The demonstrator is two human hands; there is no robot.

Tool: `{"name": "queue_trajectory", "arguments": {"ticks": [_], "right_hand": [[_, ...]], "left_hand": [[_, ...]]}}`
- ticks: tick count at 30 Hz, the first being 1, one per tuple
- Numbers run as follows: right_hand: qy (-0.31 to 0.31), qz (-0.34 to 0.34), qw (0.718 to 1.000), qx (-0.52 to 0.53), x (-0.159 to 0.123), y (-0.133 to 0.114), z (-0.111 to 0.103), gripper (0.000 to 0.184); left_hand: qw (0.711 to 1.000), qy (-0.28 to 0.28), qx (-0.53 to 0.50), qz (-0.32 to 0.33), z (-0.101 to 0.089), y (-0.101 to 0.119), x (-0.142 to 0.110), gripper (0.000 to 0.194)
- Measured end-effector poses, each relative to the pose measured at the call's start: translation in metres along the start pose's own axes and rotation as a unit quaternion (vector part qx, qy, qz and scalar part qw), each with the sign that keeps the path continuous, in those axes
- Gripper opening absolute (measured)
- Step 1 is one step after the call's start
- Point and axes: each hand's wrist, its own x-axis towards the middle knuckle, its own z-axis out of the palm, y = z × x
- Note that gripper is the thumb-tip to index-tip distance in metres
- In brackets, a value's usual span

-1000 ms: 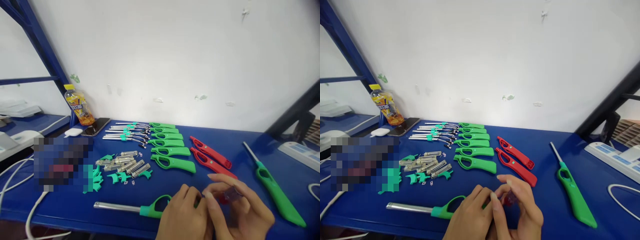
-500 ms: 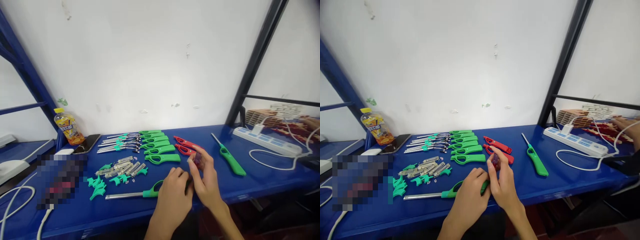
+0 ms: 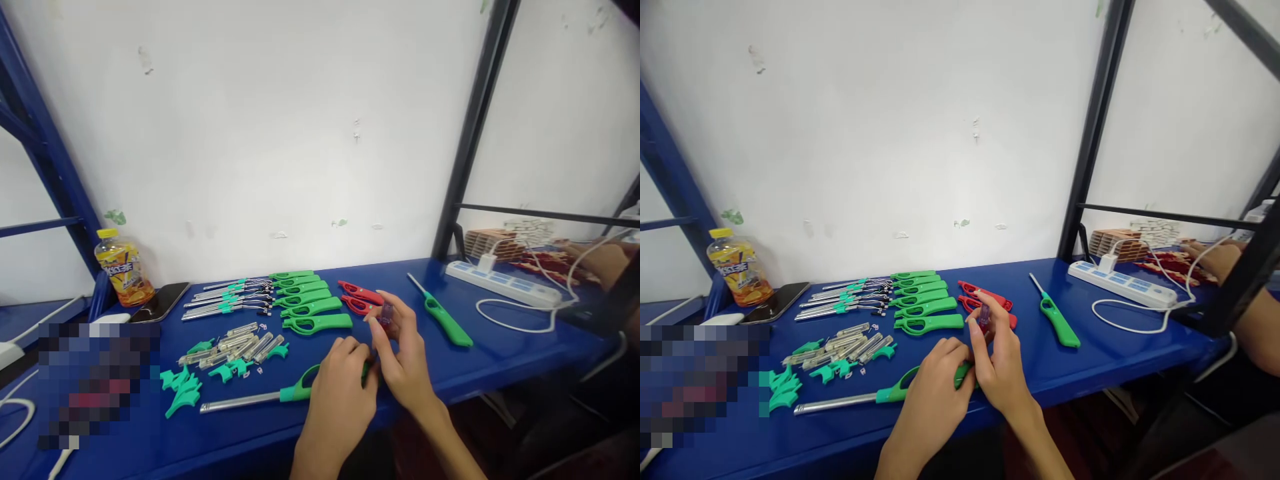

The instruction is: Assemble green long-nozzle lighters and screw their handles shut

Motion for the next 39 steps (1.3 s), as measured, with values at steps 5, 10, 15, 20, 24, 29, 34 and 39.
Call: {"name": "queue_trajectory", "arguments": {"ticks": [5, 10, 15, 20, 24, 29, 34, 39], "right_hand": [[0.024, -0.008, 1.000, -0.017, 0.0018, -0.0017, 0.0007, 0.045], [0.053, -0.020, 0.998, -0.024, 0.0020, -0.0002, -0.0026, 0.031], [0.084, -0.017, 0.996, -0.026, 0.0009, 0.0008, -0.0035, 0.027], [0.052, 0.004, 0.999, -0.015, -0.0014, -0.0024, -0.0006, 0.034], [0.033, 0.008, 0.999, -0.014, -0.0026, -0.0038, 0.0005, 0.039], [0.018, 0.009, 1.000, -0.008, -0.0018, -0.0051, 0.0008, 0.040], [0.007, 0.023, 1.000, 0.006, -0.0015, -0.0043, 0.0011, 0.042], [0.000, 0.035, 0.999, 0.023, -0.0021, -0.0025, 0.0009, 0.044]], "left_hand": [[1.000, 0.000, 0.000, 0.013, 0.0005, -0.0014, -0.0001, 0.015], [1.000, 0.004, -0.001, 0.018, 0.0014, -0.0031, 0.0000, 0.015], [1.000, 0.005, 0.002, 0.023, 0.0024, -0.0029, -0.0024, 0.017], [0.999, 0.007, 0.010, 0.030, 0.0049, -0.0050, -0.0024, 0.020], [0.999, 0.006, 0.009, 0.039, 0.0073, -0.0068, -0.0010, 0.023], [0.999, 0.001, 0.008, 0.040, 0.0066, -0.0055, -0.0021, 0.029], [0.999, -0.003, 0.010, 0.041, 0.0060, -0.0043, -0.0018, 0.033], [0.999, -0.003, 0.010, 0.044, 0.0065, -0.0040, -0.0020, 0.033]]}}
